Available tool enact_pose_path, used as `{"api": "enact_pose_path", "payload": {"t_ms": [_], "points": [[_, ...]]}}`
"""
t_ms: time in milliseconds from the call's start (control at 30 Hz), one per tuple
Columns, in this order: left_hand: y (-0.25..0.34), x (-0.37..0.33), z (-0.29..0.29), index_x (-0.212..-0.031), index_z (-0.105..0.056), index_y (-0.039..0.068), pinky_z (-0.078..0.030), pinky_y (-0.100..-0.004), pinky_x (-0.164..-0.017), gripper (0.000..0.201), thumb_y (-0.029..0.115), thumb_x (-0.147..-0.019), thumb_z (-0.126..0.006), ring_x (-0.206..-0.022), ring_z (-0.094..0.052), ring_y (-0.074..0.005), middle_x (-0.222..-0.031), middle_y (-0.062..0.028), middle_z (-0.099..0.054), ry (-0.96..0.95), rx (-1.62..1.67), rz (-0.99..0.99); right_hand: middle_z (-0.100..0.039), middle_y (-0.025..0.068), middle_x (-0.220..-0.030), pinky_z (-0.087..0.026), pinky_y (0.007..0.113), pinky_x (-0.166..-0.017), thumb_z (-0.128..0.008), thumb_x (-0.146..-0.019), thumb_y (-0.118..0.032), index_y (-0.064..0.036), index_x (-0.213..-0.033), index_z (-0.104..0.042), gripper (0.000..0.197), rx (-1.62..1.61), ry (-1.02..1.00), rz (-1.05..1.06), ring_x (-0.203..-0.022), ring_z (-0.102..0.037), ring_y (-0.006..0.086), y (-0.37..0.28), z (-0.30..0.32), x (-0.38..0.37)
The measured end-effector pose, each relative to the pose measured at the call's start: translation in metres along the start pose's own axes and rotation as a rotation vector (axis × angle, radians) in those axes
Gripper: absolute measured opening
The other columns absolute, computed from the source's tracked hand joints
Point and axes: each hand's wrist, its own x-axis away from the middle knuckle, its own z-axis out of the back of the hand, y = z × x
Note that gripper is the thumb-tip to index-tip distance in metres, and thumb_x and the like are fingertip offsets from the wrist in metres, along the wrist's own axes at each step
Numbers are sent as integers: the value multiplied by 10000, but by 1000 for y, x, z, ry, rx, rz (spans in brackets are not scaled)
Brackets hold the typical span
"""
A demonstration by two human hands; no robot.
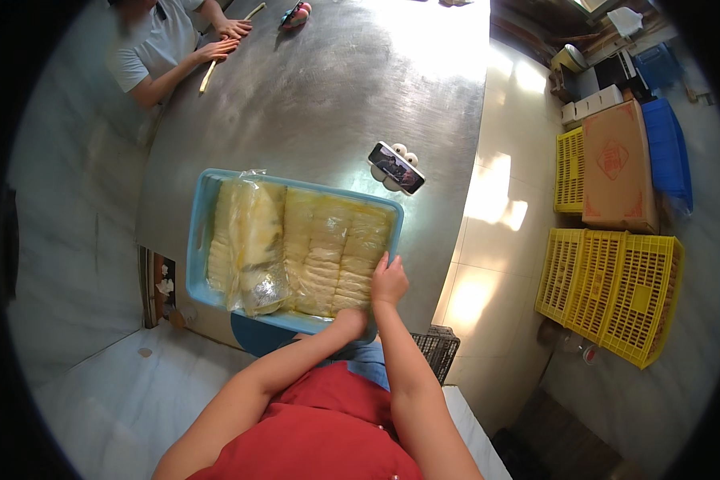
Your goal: The person rolls out a long piece of dough on a metal table, twists it into a rope shape, and then organizes pieces of dough in a plastic crate before putting on a glove.
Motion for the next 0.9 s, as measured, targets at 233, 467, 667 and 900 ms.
{"api": "enact_pose_path", "payload": {"t_ms": [233, 467, 667, 900], "points": [[-16, 11, 28, -871, -690, 43, -538, -464, -705, 266, 286, -771, -652, -801, -680, -350, -872, -196, -690, 23, 473, 95, -651, 219, -790, -480, 531, -629, -451, -987, -392, -37, -881, -546, 382, 6, 5, -6, -726, -623, 440, 3, -3, -2], [0, 5, 5, -968, -693, 65, -532, -485, -759, 357, 363, -774, -657, -860, -672, -378, -875, -214, -688, 198, 495, 176, -648, 205, -762, -479, 529, -604, -466, -980, -368, -44, -845, -529, 357, 23, 34, 37, -695, -624, 429, 3, -2, -1], [-8, -7, -1, -845, -699, 93, -526, -489, -698, 232, 309, -795, -632, -785, -667, -380, -834, -191, -688, 216, 541, 216, -654, 213, -788, -472, 537, -621, -452, -981, -391, -44, -856, -546, 380, 18, 24, 18, -717, -621, 439, 6, -3, -2], [-6, -10, 6, -853, -684, 86, -523, -491, -682, 223, 296, -841, -611, -748, -664, -390, -826, -181, -691, 185, 636, 178, -655, 191, -760, -493, 519, -598, -461, -976, -394, -54, -859, -545, 369, 71, 66, 20, -688, -636, 419, 4, -4, -2]]}}
